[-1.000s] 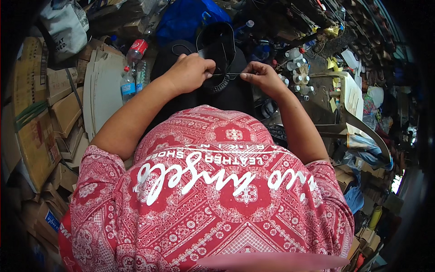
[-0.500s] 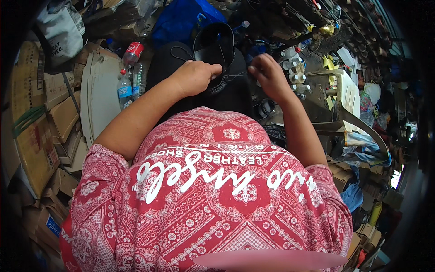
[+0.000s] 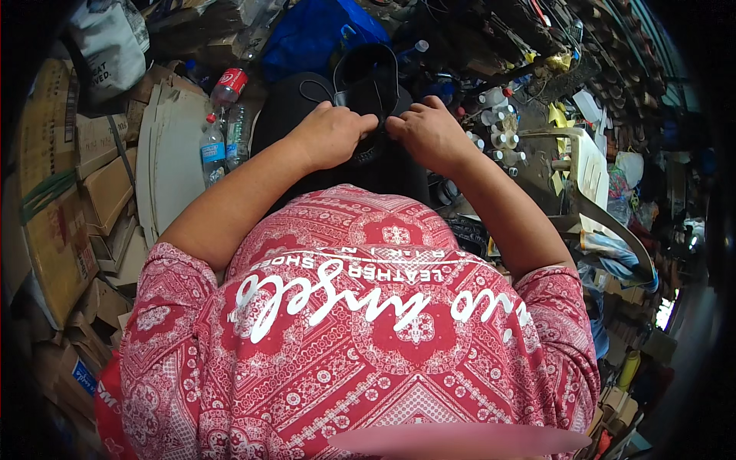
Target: The person sews the upper part of a black shoe using a needle and thread.
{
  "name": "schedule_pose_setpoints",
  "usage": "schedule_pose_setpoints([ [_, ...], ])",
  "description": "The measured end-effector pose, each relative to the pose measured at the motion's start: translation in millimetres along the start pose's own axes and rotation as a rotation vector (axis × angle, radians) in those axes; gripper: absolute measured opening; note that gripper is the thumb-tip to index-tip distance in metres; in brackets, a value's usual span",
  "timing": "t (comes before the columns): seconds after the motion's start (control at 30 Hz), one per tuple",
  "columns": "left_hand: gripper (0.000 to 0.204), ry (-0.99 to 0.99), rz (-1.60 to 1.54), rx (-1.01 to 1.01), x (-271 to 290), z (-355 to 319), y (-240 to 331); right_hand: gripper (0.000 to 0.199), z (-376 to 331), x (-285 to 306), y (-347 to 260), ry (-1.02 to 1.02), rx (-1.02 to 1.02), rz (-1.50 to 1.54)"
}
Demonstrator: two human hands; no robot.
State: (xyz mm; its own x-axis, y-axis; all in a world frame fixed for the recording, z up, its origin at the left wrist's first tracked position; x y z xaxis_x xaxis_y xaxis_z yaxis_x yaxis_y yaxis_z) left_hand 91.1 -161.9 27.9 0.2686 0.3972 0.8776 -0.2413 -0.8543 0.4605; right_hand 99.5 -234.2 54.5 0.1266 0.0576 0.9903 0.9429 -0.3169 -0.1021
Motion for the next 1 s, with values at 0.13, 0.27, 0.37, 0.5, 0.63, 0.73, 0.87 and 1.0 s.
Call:
schedule_pose_setpoints([
  [0.13, 0.013, 0.127, 0.062, -0.086, 12, -20, -3, 0.009, -4, -2, 5, 0.009, 0.038, 0.066],
  [0.27, 0.016, 0.192, 0.158, -0.102, 30, -55, -27, 0.008, -31, -8, 20, 0.046, -0.015, 0.085],
  [0.37, 0.012, 0.284, 0.076, 0.069, 60, -88, -73, 0.004, -81, -22, 63, 0.104, -0.288, 0.222],
  [0.5, 0.001, 0.239, -0.462, 0.199, 96, -88, -83, 0.021, -110, -31, 95, 0.543, -0.773, 1.14],
  [0.63, 0.005, 0.158, -1.064, -0.119, 120, -56, -12, 0.021, -37, 13, 71, 1.002, -0.376, 1.531],
  [0.73, 0.011, -0.035, -1.218, -0.419, 100, -52, 49, 0.02, 14, 24, 24, 0.941, -0.125, 1.87],
  [0.87, 0.013, -0.386, -1.039, 0.008, 45, -60, 15, 0.021, -4, 9, -3, 0.281, -0.178, 1.353],
  [1.0, 0.014, 0.128, -0.366, 0.3, 75, -88, -116, 0.028, -108, -31, 70, 0.096, -0.48, 0.575],
])
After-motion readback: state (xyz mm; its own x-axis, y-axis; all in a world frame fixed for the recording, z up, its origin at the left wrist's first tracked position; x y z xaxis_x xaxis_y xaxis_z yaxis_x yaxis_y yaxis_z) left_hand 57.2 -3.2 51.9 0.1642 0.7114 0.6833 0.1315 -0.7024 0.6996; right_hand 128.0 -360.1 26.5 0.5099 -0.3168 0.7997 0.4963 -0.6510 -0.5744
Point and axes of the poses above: each hand's wrist, its own z-axis towards the middle knuckle, its own x-axis out of the back of the hand, y = z × x, the point moved 10 cm from there along z, towards the middle knuckle, and after that the axes turned 15 degrees about x, right-handed, at the moved point
